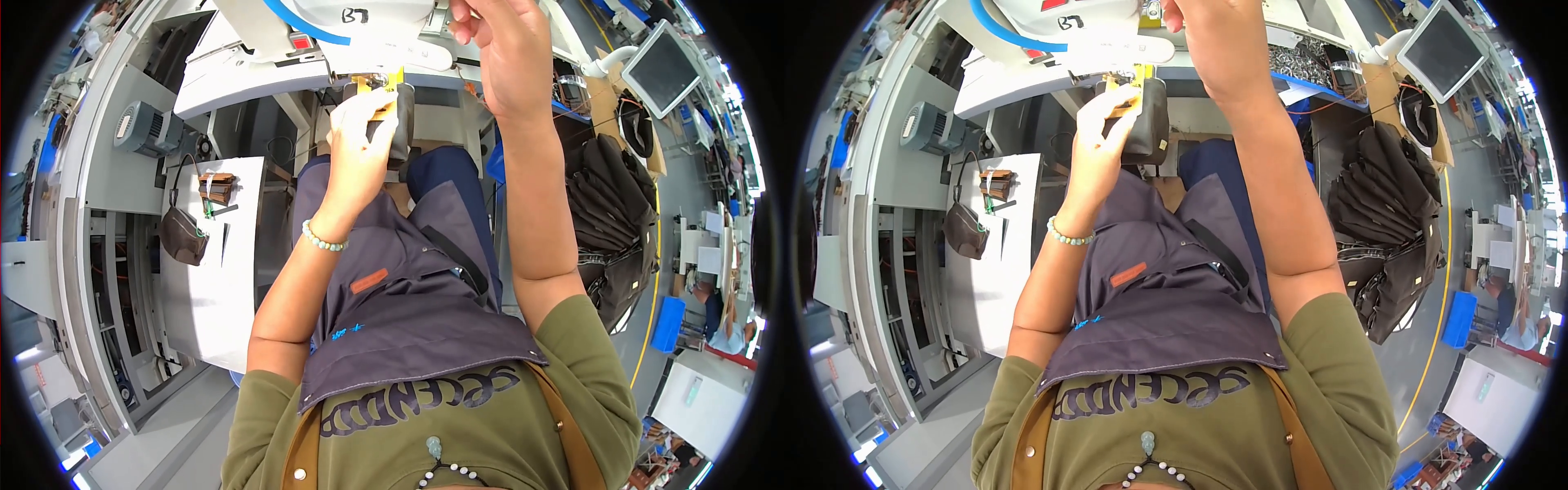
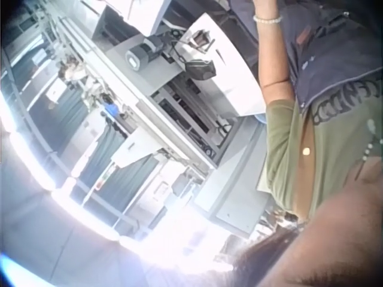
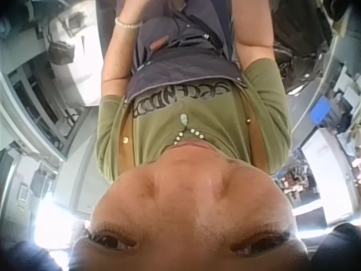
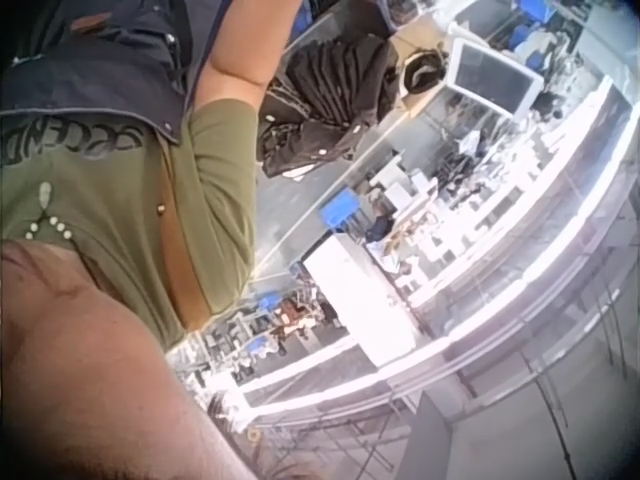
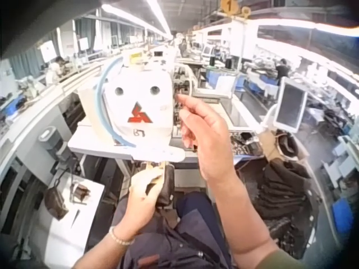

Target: The recorder is using an industrial sewing machine to assemble small leather/fabric bags.

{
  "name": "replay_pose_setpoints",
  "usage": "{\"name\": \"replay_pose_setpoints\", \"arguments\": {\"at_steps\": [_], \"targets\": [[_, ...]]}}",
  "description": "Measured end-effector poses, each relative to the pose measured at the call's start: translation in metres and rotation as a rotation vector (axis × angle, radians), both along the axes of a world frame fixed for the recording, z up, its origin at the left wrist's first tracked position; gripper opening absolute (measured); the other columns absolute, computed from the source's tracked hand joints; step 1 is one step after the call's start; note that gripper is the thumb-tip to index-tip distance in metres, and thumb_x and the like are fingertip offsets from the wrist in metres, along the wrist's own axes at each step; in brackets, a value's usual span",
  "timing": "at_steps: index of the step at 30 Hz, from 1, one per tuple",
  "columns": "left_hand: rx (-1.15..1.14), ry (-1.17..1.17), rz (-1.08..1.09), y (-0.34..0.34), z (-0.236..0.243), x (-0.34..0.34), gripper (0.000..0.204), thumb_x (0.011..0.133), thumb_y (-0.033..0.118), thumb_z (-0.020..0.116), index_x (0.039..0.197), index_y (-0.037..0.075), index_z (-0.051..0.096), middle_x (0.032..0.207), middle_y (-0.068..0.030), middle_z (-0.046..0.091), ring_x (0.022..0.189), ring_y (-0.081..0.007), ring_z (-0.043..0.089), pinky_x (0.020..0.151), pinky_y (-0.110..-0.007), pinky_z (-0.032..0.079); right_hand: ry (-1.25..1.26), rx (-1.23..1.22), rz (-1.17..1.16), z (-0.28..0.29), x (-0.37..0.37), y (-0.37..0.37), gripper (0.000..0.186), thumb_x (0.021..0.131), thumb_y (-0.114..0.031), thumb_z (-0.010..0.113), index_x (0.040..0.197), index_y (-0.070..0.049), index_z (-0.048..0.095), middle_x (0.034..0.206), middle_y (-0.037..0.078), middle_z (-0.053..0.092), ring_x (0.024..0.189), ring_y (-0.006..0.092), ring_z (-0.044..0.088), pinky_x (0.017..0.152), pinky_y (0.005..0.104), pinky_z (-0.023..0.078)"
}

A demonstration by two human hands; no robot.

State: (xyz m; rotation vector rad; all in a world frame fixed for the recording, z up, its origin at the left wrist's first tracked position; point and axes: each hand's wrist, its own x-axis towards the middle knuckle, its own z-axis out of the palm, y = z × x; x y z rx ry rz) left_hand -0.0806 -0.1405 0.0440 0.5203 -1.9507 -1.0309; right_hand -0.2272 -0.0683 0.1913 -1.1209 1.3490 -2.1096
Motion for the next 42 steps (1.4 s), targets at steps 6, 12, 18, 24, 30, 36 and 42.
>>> {"name": "replay_pose_setpoints", "arguments": {"at_steps": [6,12,18,24,30,36,42], "targets": [[0.264,0.017,-0.059,0.001,-0.002,-0.007,0.028,0.09,0.009,0.068,0.117,0.007,0.072,0.119,-0.0115,0.069,0.119,-0.0286,0.056,0.105,-0.039,0.045,-0.227,-0.43,0.587,-0.02,-0.026,-0.012,0.036,0.104,-0.022,0.057,0.132,0.002,0.059,0.079,-0.005,0.052,0.066,0.0038,0.047,0.058,0.019,0.037],[0.049,-0.102,-0.084,0.009,0.007,0.006,0.029,0.089,0.01,0.068,0.117,0.006,0.071,0.124,-0.0122,0.066,0.124,-0.0301,0.052,0.107,-0.041,0.04,-0.195,-0.314,0.192,-0.061,-0.044,0.009,0.018,0.1,-0.009,0.055,0.105,-0.001,0.071,0.096,0.004,0.063,0.079,0.011,0.056,0.074,0.0251,0.047],[-0.366,-0.272,0.016,0.03,0.004,0.008,0.031,0.087,0.009,0.068,0.118,0.007,0.071,0.135,-0.0101,0.06,0.132,-0.0338,0.044,0.112,-0.05,0.028,0.729,0.15,-0.208,-0.163,-0.06,-0.017,0.019,0.089,-0.001,0.058,0.103,0.001,0.07,0.1,0.012,0.066,0.081,0.0263,0.063,0.076,0.0325,0.051],[-0.342,-0.267,0.024,0.02,0.003,0.011,0.03,0.084,0.009,0.072,0.114,0.009,0.073,0.131,-0.0086,0.062,0.127,-0.0316,0.046,0.109,-0.048,0.031,0.741,0.38,-0.079,-0.151,-0.032,-0.031,0.038,0.086,-0.006,0.049,0.113,-0.009,0.076,0.132,0.012,0.065,0.121,0.0296,0.063,0.103,0.0374,0.05],[-0.331,-0.285,-0.01,0.019,0.006,0.008,0.033,0.081,0.009,0.076,0.113,0.01,0.073,0.13,-0.011,0.063,0.123,-0.0319,0.051,0.104,-0.046,0.034,0.721,0.249,-0.076,-0.171,-0.037,-0.037,0.04,0.086,-0.007,0.048,0.116,-0.008,0.075,0.133,0.015,0.065,0.124,0.0317,0.061,0.105,0.0387,0.049],[-0.28,-0.252,-0.019,0.012,0.007,0.007,0.032,0.08,0.01,0.077,0.112,0.011,0.072,0.128,-0.0124,0.062,0.118,-0.0307,0.053,0.1,-0.044,0.036,0.679,0.222,-0.064,-0.178,-0.04,-0.041,0.04,0.086,-0.008,0.048,0.117,-0.007,0.074,0.131,0.016,0.065,0.123,0.0334,0.06,0.107,0.0392,0.048],[-0.282,-0.266,-0.008,0.017,0.004,0.009,0.033,0.079,0.01,0.078,0.112,0.011,0.073,0.127,-0.0111,0.062,0.116,-0.0298,0.054,0.099,-0.043,0.036,0.667,0.181,-0.081,-0.184,-0.04,-0.046,0.038,0.086,-0.008,0.051,0.116,-0.006,0.075,0.122,0.017,0.07,0.119,0.0347,0.062,0.104,0.0405,0.049]]}}
